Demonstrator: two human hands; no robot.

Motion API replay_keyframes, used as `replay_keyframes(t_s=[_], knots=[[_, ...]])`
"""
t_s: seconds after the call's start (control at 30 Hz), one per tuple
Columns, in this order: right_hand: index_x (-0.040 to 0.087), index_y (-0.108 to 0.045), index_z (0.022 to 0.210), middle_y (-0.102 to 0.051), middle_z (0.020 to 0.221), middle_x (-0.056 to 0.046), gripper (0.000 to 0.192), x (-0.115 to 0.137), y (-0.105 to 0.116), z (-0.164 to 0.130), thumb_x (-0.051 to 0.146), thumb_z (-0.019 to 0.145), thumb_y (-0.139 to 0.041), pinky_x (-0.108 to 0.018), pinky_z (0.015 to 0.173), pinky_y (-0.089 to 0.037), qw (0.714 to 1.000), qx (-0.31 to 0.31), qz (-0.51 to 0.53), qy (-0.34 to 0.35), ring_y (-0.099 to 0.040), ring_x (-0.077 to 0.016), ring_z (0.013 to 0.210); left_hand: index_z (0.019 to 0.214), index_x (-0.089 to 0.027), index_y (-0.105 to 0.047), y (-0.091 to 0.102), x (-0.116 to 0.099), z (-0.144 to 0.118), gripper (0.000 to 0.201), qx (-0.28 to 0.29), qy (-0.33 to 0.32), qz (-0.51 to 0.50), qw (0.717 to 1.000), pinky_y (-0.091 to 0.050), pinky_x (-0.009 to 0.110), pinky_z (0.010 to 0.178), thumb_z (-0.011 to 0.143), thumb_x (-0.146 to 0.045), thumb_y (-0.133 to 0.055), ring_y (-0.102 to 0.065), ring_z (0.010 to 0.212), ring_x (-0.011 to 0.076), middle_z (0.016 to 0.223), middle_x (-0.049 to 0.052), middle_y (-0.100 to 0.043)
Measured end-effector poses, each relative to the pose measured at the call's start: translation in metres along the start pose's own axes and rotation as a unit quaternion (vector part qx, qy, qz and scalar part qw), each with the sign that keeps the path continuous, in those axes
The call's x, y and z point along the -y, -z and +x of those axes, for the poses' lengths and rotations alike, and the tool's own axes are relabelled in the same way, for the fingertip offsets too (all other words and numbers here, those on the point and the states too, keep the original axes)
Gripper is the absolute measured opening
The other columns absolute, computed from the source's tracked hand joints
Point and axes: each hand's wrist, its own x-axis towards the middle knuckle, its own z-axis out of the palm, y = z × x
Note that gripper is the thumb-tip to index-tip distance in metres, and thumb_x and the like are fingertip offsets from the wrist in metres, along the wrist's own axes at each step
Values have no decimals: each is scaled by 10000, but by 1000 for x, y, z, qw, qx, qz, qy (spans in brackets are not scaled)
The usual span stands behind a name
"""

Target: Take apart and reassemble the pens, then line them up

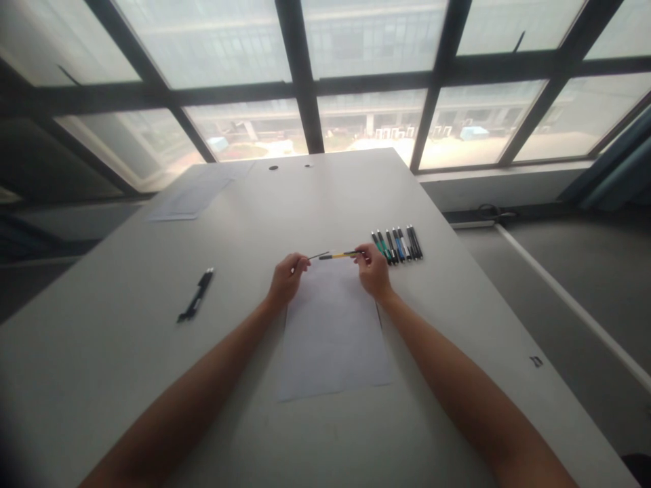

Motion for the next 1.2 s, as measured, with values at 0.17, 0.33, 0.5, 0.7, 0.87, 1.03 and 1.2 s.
replay_keyframes(t_s=[0.17, 0.33, 0.5, 0.7, 0.87, 1.03, 1.2], knots=[[203, -683, 913, -690, 851, -49, 110, 0, -1, -2, 190, 870, -584, -338, 731, -495, 982, 69, -165, 59, -624, -206, 806, 797, -202, -678, 0, -4, -1, 284, 60, -48, 14, 997, -444, 285, 715, 970, -373, -532, -544, 740, 156, 750, 18, -633], [211, -738, 894, -658, 979, -92, 141, 2, 0, -5, 144, 840, -627, -414, 913, -457, 943, 105, -293, 117, -553, -264, 997, 858, -230, -751, -2, -3, -2, 158, 57, -52, -4, 997, -461, 292, 681, 899, -353, -662, -572, 786, 176, 790, 33, -696], [222, -685, 1172, -663, 1094, -102, 351, 11, 1, -9, 196, 823, -701, -445, 951, -427, 946, 98, -278, 135, -556, -285, 1053, 881, -272, -783, -2, 0, -2, 106, 44, -52, -4, 998, -485, 318, 704, 871, -342, -703, -586, 767, 182, 790, 30, -721], [236, -708, 866, -700, 838, -45, 84, 17, 1, -9, 260, 912, -642, -387, 829, -439, 962, 109, -184, 170, -602, -231, 867, 947, -278, -786, -1, -4, -2, 148, 41, -37, -16, 998, -505, 338, 708, 846, -370, -728, -603, 791, 199, 829, 43, -742], [225, -687, 815, -675, 801, -39, 128, 13, 3, -6, 252, 921, -619, -369, 803, -458, 975, 62, -141, 158, -590, -219, 826, 1096, -258, -724, -1, -3, -3, 302, 11, 0, -39, 999, -490, 312, 698, 813, -352, -769, -618, 757, 172, 840, 19, -756], [220, -685, 812, -669, 795, -39, 125, 13, 4, -6, 248, 915, -619, -365, 796, -459, 978, 54, -131, 154, -584, -217, 818, 958, -229, -723, 0, -1, -3, 219, -1, 7, -35, 999, -487, 306, 724, 795, -362, -783, -634, 755, 164, 818, 16, -746], [222, -682, 798, -669, 788, -37, 137, 17, 4, -7, 241, 916, -616, -365, 795, -457, 977, 62, -130, 157, -582, -216, 815, 863, -229, -737, 0, -4, -3, 156, 1, -1, -29, 1000, -502, 309, 728, 799, -366, -774, -626, 746, 164, 792, 20, -715]])
